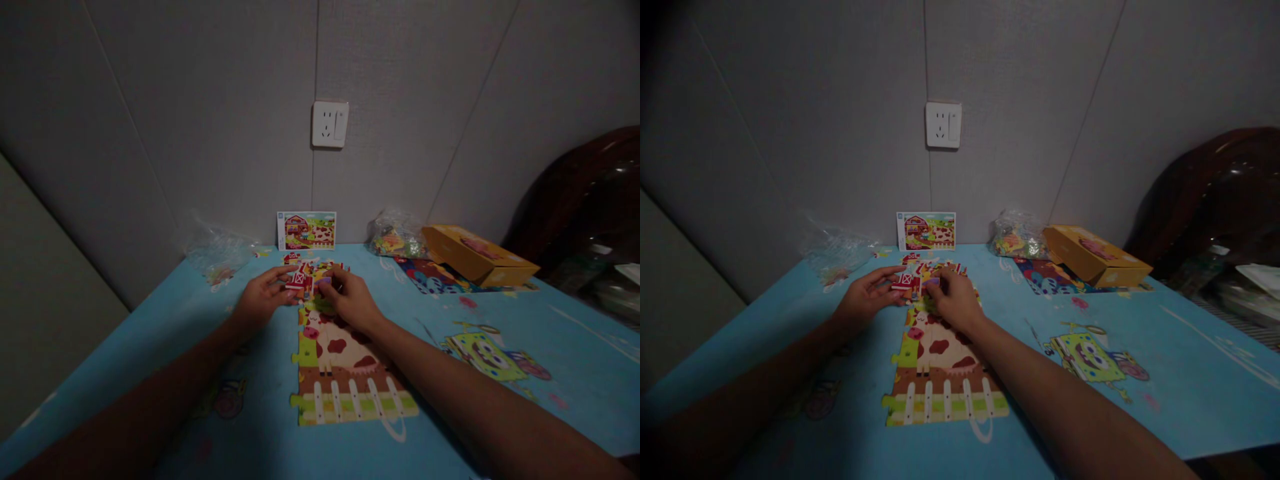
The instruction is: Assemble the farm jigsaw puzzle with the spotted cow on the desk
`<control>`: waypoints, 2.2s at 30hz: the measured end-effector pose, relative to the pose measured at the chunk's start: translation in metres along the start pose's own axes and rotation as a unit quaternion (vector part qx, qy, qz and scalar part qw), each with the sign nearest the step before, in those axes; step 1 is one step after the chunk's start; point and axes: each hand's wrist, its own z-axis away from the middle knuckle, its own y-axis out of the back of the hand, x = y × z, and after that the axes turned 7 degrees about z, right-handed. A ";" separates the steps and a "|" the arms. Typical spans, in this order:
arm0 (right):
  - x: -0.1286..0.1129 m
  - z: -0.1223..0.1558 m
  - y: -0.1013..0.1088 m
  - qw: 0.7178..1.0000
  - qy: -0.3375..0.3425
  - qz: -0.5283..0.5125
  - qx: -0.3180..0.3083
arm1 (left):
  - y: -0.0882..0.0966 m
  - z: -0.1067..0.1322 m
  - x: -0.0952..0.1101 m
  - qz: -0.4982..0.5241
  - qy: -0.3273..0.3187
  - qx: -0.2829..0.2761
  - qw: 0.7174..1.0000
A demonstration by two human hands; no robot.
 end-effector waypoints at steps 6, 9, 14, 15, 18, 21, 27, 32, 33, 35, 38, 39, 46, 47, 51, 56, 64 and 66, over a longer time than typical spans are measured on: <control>0.001 0.000 -0.005 0.999 -0.013 -0.027 0.020 | 0.000 0.000 0.000 0.021 0.004 0.005 1.000; 0.007 -0.001 -0.010 0.994 -0.011 -0.105 0.026 | -0.001 0.000 0.000 0.010 -0.001 -0.012 1.000; 0.010 -0.002 -0.012 0.983 -0.017 -0.185 0.007 | 0.000 0.001 -0.001 -0.143 -0.055 -0.013 0.988; 0.008 -0.002 -0.011 0.982 -0.021 -0.188 0.002 | 0.001 0.002 0.000 -0.185 -0.072 -0.012 0.980; 0.003 -0.001 -0.009 0.979 -0.034 -0.201 -0.011 | 0.001 0.003 0.006 -0.289 -0.114 -0.005 0.951; 0.001 0.000 -0.008 0.979 -0.033 -0.198 -0.022 | 0.000 0.003 0.012 -0.349 -0.141 0.006 0.926; 0.011 -0.005 -0.002 0.995 -0.042 -0.081 0.028 | 0.008 -0.001 0.014 -0.368 -0.149 0.097 0.913; 0.014 -0.010 0.004 0.996 -0.074 0.040 -0.006 | 0.018 -0.004 0.011 -0.371 -0.140 0.128 0.909; 0.013 -0.010 0.004 0.995 -0.076 0.058 -0.004 | 0.019 -0.005 0.011 -0.371 -0.142 0.128 0.909; 0.010 -0.010 0.006 0.993 -0.073 0.091 0.000 | 0.019 -0.005 0.011 -0.367 -0.143 0.126 0.911; 0.010 -0.010 0.008 0.988 -0.068 0.142 -0.005 | 0.020 -0.006 0.010 -0.369 -0.145 0.125 0.909; 0.011 -0.011 0.009 0.985 -0.066 0.158 -0.008 | 0.021 -0.006 0.009 -0.376 -0.149 0.122 0.906; 0.024 -0.016 0.008 0.969 -0.050 0.241 -0.007 | 0.033 -0.011 0.005 -0.433 -0.172 0.115 0.877; 0.024 -0.016 0.008 0.969 -0.048 0.240 -0.001 | 0.034 -0.011 0.004 -0.437 -0.164 0.119 0.877; 0.019 -0.014 0.008 0.975 -0.015 0.217 0.039 | 0.034 -0.011 0.003 -0.429 -0.139 0.113 0.885; 0.008 -0.009 0.006 0.990 0.049 0.135 -0.005 | 0.028 -0.008 0.005 -0.427 -0.131 0.083 0.891; -0.004 -0.003 0.005 0.984 0.139 0.094 -0.061 | 0.027 -0.010 0.002 -0.542 -0.059 0.022 0.838; -0.003 -0.004 0.005 0.985 0.135 0.093 -0.057 | 0.028 -0.011 0.001 -0.555 -0.046 0.013 0.831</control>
